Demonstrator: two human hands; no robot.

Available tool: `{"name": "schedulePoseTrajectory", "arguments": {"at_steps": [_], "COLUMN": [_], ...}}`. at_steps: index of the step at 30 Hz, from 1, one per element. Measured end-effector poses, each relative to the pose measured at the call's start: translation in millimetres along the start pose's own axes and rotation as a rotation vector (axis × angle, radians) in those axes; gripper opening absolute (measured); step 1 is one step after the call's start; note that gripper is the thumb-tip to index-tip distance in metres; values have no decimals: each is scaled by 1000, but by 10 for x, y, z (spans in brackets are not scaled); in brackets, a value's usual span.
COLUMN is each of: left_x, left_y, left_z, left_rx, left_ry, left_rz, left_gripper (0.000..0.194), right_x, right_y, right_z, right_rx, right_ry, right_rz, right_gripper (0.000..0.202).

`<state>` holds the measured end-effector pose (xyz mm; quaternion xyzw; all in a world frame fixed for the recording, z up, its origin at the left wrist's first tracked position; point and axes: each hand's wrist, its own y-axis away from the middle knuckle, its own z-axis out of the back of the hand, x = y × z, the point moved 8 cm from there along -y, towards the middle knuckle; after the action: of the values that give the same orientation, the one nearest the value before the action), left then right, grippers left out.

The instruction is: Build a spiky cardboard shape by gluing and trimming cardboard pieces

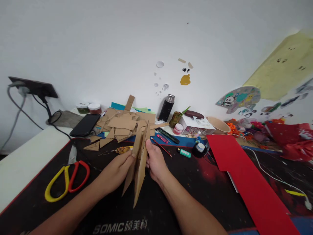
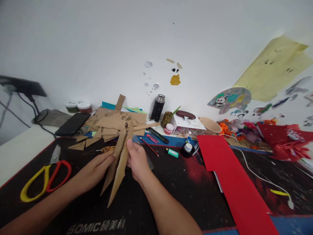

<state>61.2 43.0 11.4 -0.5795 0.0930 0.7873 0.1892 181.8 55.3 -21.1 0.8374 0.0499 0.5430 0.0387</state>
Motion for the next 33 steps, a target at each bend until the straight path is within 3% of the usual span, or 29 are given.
{"name": "schedulePoseTrajectory", "arguments": {"at_steps": [4,8,14,19,22,27,33], "left_x": [1,-62,-3,33,31,151,220], "left_y": [4,26,16,16,17,10,-41], "left_z": [2,-60,-74,-48,-41,-3,107], "left_rx": [52,133,94,65,83,65,-26], "left_ry": [62,14,-131,-118,-12,357,550], "left_rz": [39,-3,78,81,109,266,247], "left_gripper": [57,54,48,43,41,51,54], "right_x": [30,55,52,70,79,75,93], "right_y": [27,35,28,39,42,37,38], "right_z": [-34,-40,-49,-51,-44,-74,-90], "right_rx": [5,-8,3,5,18,98,108], "right_ry": [-4,-2,39,50,70,43,17], "right_rz": [5,37,46,37,51,51,78], "right_gripper": [70,68,68,64,63,64,56]}}
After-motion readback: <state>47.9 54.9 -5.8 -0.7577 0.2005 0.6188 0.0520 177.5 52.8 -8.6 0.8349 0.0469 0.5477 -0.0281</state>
